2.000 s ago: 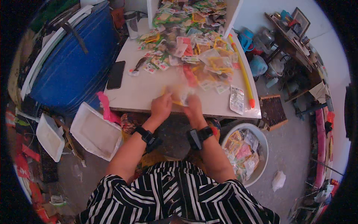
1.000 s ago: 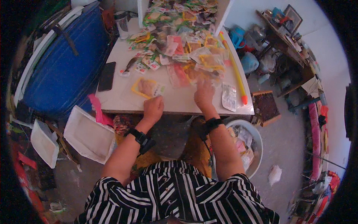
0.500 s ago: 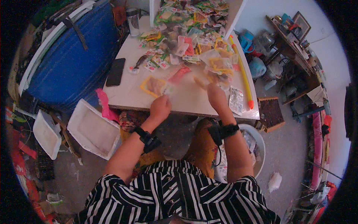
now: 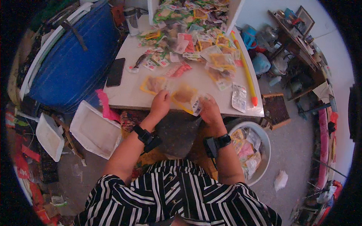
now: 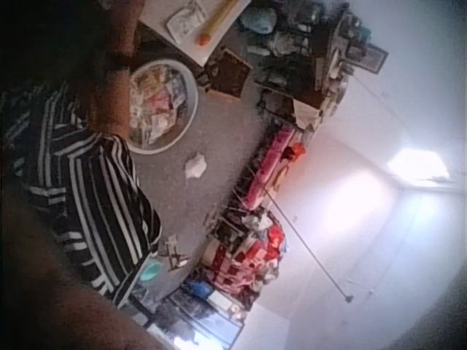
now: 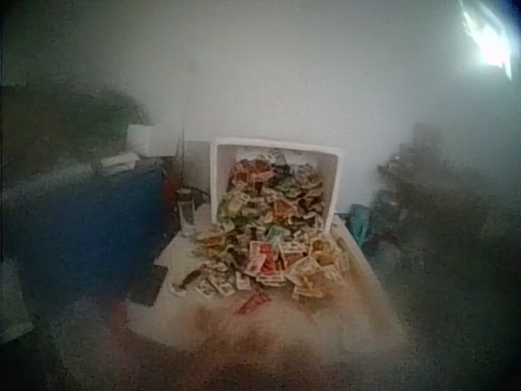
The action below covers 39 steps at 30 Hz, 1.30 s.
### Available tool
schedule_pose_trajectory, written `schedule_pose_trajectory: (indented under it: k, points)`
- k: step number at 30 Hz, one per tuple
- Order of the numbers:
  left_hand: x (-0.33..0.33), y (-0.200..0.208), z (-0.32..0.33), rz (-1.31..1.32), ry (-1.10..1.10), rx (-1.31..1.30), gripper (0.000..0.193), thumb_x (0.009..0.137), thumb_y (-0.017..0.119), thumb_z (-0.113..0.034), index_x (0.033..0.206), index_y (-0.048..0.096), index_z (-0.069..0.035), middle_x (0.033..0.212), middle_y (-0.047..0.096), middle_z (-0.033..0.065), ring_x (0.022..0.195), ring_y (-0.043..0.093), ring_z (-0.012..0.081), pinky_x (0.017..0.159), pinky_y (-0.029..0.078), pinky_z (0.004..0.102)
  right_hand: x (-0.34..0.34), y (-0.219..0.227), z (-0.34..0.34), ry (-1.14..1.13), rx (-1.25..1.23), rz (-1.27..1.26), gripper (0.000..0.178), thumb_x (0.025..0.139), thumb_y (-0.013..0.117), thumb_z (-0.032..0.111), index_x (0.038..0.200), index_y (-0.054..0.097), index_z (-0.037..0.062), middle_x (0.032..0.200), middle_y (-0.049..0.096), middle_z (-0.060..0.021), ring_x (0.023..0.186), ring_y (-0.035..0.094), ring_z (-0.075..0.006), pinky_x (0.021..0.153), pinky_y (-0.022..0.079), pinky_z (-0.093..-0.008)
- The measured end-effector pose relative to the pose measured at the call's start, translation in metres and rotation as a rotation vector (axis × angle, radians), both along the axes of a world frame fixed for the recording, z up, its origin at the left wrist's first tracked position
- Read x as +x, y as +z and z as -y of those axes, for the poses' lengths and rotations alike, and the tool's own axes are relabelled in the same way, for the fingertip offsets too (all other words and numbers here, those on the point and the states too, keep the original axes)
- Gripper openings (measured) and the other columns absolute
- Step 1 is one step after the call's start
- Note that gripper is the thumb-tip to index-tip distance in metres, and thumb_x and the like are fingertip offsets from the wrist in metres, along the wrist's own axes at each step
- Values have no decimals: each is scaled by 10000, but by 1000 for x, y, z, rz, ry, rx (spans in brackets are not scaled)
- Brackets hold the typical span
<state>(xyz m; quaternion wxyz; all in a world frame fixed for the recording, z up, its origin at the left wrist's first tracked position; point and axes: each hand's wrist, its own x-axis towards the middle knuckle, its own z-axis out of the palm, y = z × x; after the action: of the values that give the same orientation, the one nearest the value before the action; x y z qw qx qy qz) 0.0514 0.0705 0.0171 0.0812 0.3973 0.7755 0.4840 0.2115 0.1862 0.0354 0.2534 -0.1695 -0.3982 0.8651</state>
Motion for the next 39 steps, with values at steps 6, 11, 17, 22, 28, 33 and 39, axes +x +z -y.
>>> schedule_pose_trajectory:
  k: [6, 11, 17, 22, 28, 33, 39]
  points:
    - [-3, 6, -1, -61, 2, -27, 138, 761, 491, -136, 815, 501, -10, 769, 544, 167, 722, 523, 335, 625, 417, 375, -11, 4, -3, 93, -52, -97, 214, 814, 446, 94, 1001, 466, -6, 931, 550, -117, 799, 565, -226, 695, 474, -340]
    - [-4, 10, 3, -71, -29, -86, 149, 768, 461, -147, 824, 492, -12, 793, 527, 180, 761, 505, 348, 644, 403, 391, -29, -28, -19, 216, -66, -145, 240, 815, 441, 122, 1007, 466, -20, 927, 550, -121, 798, 566, -219, 687, 470, -331]
    - [6, 10, 9, -200, -45, -114, 151, 771, 428, -150, 838, 505, -39, 790, 529, 180, 763, 500, 354, 639, 399, 426, -48, -58, -26, 64, 424, 347, 208, 777, 449, 122, 929, 514, -6, 884, 557, -182, 762, 554, -298, 671, 437, -383]
    - [16, 18, 10, -190, -82, -245, 182, 769, 428, -159, 869, 512, -32, 826, 536, 188, 791, 509, 354, 669, 413, 425, -33, -35, -15, 61, 1160, 842, 187, 749, 472, 160, 806, 527, -9, 820, 552, -199, 699, 551, -279, 617, 438, -350]
    - [21, 16, 13, -399, -108, -244, 167, 757, 424, -152, 846, 513, -42, 766, 543, 170, 729, 514, 361, 614, 412, 447, -38, -36, -9, 73, 1195, 549, 186, 734, 472, 163, 763, 520, -15, 702, 556, -178, 603, 558, -242, 527, 434, -337]
    - [18, 6, 11, -469, -91, -224, 144, 739, 433, -132, 830, 506, -47, 726, 527, 160, 705, 508, 356, 594, 402, 451, -72, -39, -7, 242, 1377, 510, 155, 715, 492, 122, 764, 535, -19, 624, 546, -133, 544, 538, -210, 501, 428, -335]
    - [22, 4, 18, -412, -97, -221, 177, 722, 492, -157, 861, 506, -49, 824, 527, 149, 813, 495, 321, 685, 404, 420, -74, -45, -7, 321, 1321, 636, 194, 705, 487, 99, 832, 538, -39, 711, 565, -143, 595, 561, -237, 526, 437, -341]
